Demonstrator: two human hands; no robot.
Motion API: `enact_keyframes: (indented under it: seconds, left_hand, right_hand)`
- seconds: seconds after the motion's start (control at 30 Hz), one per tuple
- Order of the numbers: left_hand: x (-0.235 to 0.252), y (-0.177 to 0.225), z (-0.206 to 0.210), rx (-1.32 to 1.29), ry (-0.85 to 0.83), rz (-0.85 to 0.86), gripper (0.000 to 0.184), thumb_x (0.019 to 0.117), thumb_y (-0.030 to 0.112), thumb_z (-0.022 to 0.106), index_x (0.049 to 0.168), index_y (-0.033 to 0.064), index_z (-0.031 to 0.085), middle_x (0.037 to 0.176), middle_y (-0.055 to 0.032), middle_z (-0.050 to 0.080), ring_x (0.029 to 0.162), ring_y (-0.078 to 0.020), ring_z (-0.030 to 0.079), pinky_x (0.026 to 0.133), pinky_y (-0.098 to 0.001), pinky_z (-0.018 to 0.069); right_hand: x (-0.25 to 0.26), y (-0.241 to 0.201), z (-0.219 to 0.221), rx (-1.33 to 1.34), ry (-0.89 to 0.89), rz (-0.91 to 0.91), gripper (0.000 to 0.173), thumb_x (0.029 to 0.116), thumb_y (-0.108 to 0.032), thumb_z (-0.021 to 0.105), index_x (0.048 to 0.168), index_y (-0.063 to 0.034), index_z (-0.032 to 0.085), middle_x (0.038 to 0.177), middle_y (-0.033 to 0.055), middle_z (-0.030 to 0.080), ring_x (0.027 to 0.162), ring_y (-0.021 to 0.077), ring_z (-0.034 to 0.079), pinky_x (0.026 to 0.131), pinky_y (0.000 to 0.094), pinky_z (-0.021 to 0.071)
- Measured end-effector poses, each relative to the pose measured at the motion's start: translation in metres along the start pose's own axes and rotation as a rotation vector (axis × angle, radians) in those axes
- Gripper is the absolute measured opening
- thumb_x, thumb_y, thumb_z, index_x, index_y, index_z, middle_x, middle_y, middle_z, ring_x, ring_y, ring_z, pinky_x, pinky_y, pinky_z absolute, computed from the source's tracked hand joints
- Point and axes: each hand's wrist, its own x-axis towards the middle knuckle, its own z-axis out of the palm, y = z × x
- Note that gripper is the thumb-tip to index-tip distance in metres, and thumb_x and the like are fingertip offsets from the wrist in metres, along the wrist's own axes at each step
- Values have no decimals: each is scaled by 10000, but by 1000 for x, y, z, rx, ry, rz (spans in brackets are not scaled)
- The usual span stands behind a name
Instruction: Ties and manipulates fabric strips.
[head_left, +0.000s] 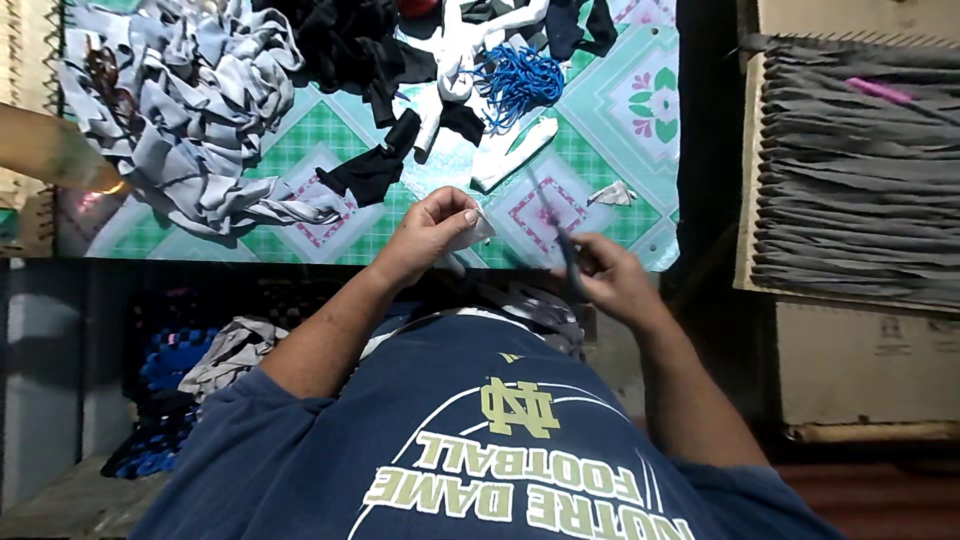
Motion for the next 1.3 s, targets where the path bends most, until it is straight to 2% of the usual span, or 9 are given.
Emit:
enact_keyframes:
  seconds: [0.1, 0.2, 0.47, 0.77, 0.9, 1.0, 1.07, 1.17, 1.3]
  left_hand:
    - [-2, -2, -1, 10, 23, 12, 76, 1030, 70, 527, 1075, 70, 588, 922, 28, 637, 808, -32, 627, 742, -217, 549]
    - [-3, -3, -1, 0, 50, -23, 76, 1043, 94, 506, 1084, 82, 570, 903, 25, 630, 768, -34, 615, 693, -213, 537]
    - [-5, -6, 0, -34, 64, -45, 88, 1061, 113, 466, 1107, 91, 539, 841, 23, 636, 731, -50, 632, 698, -238, 556]
    - [-9, -7, -5, -72, 161, -35, 96, 1064, 108, 449, 1100, 95, 537, 856, 22, 635, 741, -57, 637, 705, -245, 562]
    - [-17, -11, -12, -90, 203, -34, 107, 1057, 97, 440, 1085, 114, 542, 823, 47, 627, 705, -31, 609, 664, -210, 531]
    - [-24, -16, -16, -93, 237, -38, 108, 1053, 94, 440, 1074, 116, 544, 804, 52, 617, 677, -21, 589, 644, -199, 514]
    - [-27, -18, -18, -98, 256, -38, 106, 1052, 100, 446, 1072, 118, 548, 805, 46, 615, 684, -29, 590, 650, -205, 516]
    - [-30, -18, -19, -110, 290, -49, 107, 1051, 97, 450, 1070, 114, 554, 810, 43, 618, 710, -42, 605, 681, -225, 534]
    - [-33, -19, -15, -92, 274, -54, 118, 1066, 125, 452, 1072, 137, 569, 802, 58, 613, 676, -20, 584, 639, -196, 516]
  right_hand:
    - [12, -1, -25, -250, 85, 281, 483, 974, -225, 715, 1341, 51, 566, 1181, 307, 629, 941, 458, 653, 818, 655, 520]
    - [27, -5, -40, -487, 78, 501, 462, 977, -176, 678, 1339, 82, 553, 1305, 356, 575, 1154, 557, 588, 955, 749, 409]
    - [42, -4, -48, -699, -41, 514, 361, 964, -149, 662, 1215, 106, 612, 1188, 355, 623, 1147, 552, 589, 1032, 784, 288]
    - [46, 23, -59, -435, 12, 436, 479, 955, -99, 676, 1408, 14, 566, 1320, 329, 586, 1239, 534, 541, 1034, 750, 341]
    - [46, 14, -54, -545, 64, 445, 412, 957, -133, 675, 1341, 8, 625, 1258, 331, 614, 1214, 552, 540, 1015, 764, 322]
    - [48, 4, -58, -698, -15, 442, 406, 923, -230, 746, 1212, 48, 682, 1150, 379, 613, 1140, 614, 528, 951, 798, 319]
    - [51, -3, -62, -692, -61, 447, 447, 922, -269, 762, 1223, 48, 671, 1159, 374, 617, 1156, 603, 535, 968, 788, 329]
    - [57, -17, -56, -547, 11, 264, 428, 966, -185, 652, 1332, 36, 626, 1214, 366, 610, 1182, 577, 541, 1020, 753, 330]
    - [70, -31, 10, -480, 104, -131, 384, 1014, -274, 598, 1206, 44, 691, 1117, 296, 692, 1074, 508, 646, 960, 686, 444]
